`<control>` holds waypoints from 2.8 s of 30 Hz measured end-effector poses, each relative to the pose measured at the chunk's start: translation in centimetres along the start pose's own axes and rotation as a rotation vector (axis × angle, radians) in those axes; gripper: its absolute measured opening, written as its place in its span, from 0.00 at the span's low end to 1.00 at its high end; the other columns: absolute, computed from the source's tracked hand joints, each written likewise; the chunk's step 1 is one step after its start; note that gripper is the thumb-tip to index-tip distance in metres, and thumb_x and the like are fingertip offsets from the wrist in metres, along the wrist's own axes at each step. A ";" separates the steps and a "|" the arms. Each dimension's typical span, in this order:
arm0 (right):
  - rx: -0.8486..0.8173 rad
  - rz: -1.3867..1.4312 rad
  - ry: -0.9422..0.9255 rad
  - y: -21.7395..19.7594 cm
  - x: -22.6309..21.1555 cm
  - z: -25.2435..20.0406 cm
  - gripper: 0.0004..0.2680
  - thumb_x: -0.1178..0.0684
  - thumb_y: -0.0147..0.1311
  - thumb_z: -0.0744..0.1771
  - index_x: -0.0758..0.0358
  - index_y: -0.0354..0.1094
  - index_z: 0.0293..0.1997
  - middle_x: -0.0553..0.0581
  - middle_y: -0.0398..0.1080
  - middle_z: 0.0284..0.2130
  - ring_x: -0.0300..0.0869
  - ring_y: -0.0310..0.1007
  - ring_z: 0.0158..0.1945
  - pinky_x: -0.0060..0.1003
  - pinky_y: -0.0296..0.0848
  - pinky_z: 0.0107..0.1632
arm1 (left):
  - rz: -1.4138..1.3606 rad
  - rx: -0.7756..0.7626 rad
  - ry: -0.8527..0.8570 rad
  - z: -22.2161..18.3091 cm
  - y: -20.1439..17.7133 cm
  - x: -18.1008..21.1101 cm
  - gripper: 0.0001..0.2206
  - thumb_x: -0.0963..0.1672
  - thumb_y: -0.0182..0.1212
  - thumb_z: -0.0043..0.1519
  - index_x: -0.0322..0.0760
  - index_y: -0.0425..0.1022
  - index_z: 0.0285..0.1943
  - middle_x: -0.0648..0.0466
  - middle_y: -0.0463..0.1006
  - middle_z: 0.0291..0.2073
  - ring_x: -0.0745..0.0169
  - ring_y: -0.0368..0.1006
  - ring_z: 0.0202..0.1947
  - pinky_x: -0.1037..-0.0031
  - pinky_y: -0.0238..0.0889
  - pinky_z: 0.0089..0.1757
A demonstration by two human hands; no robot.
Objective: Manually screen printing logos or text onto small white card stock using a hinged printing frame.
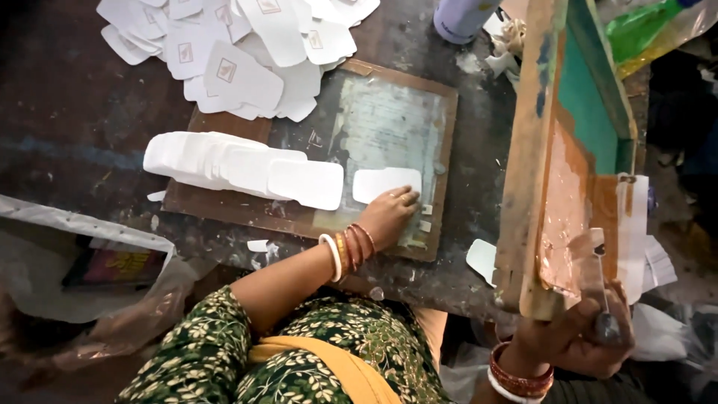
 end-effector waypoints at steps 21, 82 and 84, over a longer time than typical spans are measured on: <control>-0.614 0.223 0.044 4.0 -2.5 -6.5 0.07 0.60 0.57 0.67 0.66 0.72 0.49 0.63 0.76 0.44 0.53 0.78 0.46 0.45 0.76 0.50 | -1.320 -0.233 -0.427 -10.3 -5.0 1.1 0.20 0.49 0.50 0.76 0.32 0.82 0.38 0.45 0.82 0.32 0.51 0.77 0.32 0.59 0.70 0.37; 0.025 -0.093 0.019 -1.8 2.4 0.2 0.13 0.50 0.50 0.78 0.77 0.62 0.53 0.67 0.71 0.39 0.48 0.70 0.37 0.41 0.68 0.41 | -0.129 -0.052 -0.033 -1.4 -0.7 2.0 0.11 0.40 0.57 0.58 0.33 0.80 0.48 0.49 0.77 0.58 0.53 0.69 0.64 0.65 0.65 0.58; -0.013 -0.129 -0.103 -1.2 0.9 1.4 0.14 0.49 0.49 0.78 0.77 0.63 0.52 0.66 0.72 0.40 0.48 0.72 0.38 0.40 0.71 0.42 | -0.138 -0.070 0.002 -2.2 -1.0 3.0 0.12 0.39 0.56 0.56 0.32 0.80 0.46 0.48 0.77 0.57 0.51 0.69 0.62 0.65 0.65 0.56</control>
Point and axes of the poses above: each hand's wrist, its own z-axis towards the middle knuckle, its own y-axis out of the palm, x = y × z, the point moved 2 cm from there along z, towards the middle knuckle
